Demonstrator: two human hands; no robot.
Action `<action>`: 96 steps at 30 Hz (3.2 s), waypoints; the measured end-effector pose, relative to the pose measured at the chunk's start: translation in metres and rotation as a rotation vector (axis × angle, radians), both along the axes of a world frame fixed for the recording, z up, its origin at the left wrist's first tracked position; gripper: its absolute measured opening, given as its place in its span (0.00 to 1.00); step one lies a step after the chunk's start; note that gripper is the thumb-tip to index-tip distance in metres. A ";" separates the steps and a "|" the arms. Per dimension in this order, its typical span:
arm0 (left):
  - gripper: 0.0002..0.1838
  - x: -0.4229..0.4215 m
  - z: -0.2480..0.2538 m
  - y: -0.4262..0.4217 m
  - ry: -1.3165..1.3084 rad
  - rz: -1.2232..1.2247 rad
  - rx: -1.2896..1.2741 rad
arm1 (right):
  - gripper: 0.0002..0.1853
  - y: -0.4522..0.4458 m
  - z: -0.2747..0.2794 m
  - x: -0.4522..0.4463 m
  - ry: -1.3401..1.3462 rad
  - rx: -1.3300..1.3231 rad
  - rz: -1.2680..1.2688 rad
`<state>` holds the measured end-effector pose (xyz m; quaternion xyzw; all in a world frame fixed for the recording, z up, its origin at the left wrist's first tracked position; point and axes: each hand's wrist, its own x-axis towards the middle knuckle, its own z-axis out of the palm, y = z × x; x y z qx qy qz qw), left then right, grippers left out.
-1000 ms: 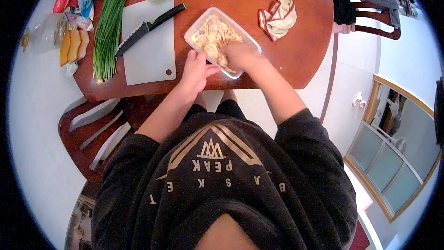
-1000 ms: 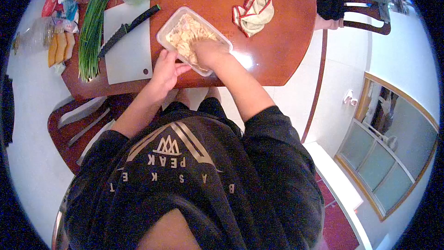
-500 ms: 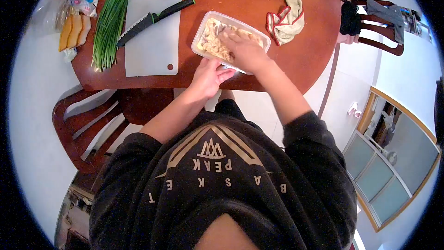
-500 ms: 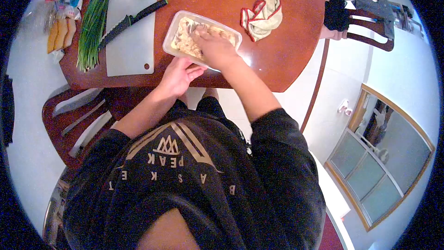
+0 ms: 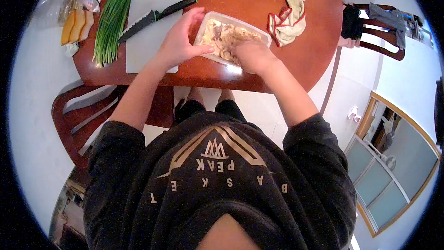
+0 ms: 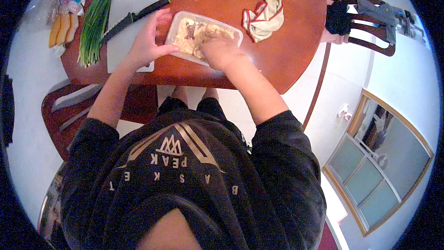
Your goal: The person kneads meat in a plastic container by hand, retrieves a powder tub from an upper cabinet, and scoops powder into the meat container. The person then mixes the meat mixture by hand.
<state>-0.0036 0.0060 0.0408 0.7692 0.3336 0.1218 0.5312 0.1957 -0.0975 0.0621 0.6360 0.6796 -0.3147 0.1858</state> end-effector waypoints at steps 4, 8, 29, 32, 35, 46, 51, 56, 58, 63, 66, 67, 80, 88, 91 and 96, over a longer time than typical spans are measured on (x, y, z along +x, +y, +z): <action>0.71 0.015 -0.015 0.011 0.143 -0.346 0.440 | 0.21 0.013 -0.039 -0.007 0.269 0.270 -0.130; 0.79 0.026 -0.036 0.001 0.248 -0.467 0.521 | 0.21 0.016 -0.085 -0.036 0.244 0.479 -0.175; 0.79 0.012 -0.055 -0.003 0.233 -0.320 0.427 | 0.27 0.017 -0.061 -0.014 0.225 0.142 -0.234; 0.79 0.013 -0.053 -0.003 0.257 -0.325 0.473 | 0.27 0.025 -0.065 -0.028 0.205 0.049 -0.142; 0.79 0.018 -0.048 -0.001 0.289 -0.341 0.471 | 0.26 0.021 -0.061 -0.010 0.196 -0.038 0.017; 0.82 0.017 -0.042 -0.001 0.376 -0.327 0.389 | 0.21 0.030 -0.068 -0.019 0.330 -0.071 -0.169; 0.82 0.016 -0.047 -0.002 0.350 -0.342 0.460 | 0.18 0.022 -0.095 -0.034 0.288 0.249 -0.300; 0.81 0.019 -0.043 0.001 0.406 -0.356 0.486 | 0.22 0.018 -0.063 -0.003 0.160 0.038 0.055; 0.81 0.019 -0.040 0.000 0.440 -0.356 0.463 | 0.23 -0.001 -0.057 0.016 0.040 0.238 0.172; 0.80 0.022 -0.041 -0.004 0.419 -0.328 0.438 | 0.20 0.020 -0.088 -0.015 0.184 0.259 -0.209; 0.79 0.018 -0.041 -0.004 0.407 -0.314 0.433 | 0.18 0.040 -0.106 -0.032 0.312 0.193 -0.400; 0.79 0.018 -0.040 -0.004 0.397 -0.313 0.430 | 0.18 0.040 -0.105 -0.028 0.317 0.191 -0.394; 0.77 0.014 -0.047 -0.004 0.323 -0.286 0.394 | 0.15 0.029 -0.078 -0.009 0.127 0.221 -0.039; 0.77 0.013 -0.051 -0.004 0.262 -0.281 0.422 | 0.19 0.027 -0.076 -0.018 0.169 0.358 0.247; 0.77 0.012 -0.054 -0.005 0.245 -0.258 0.416 | 0.16 0.040 -0.082 -0.023 0.155 0.197 0.000; 0.76 0.011 -0.056 -0.002 0.199 -0.253 0.393 | 0.17 0.028 -0.037 0.007 0.062 -0.105 -0.007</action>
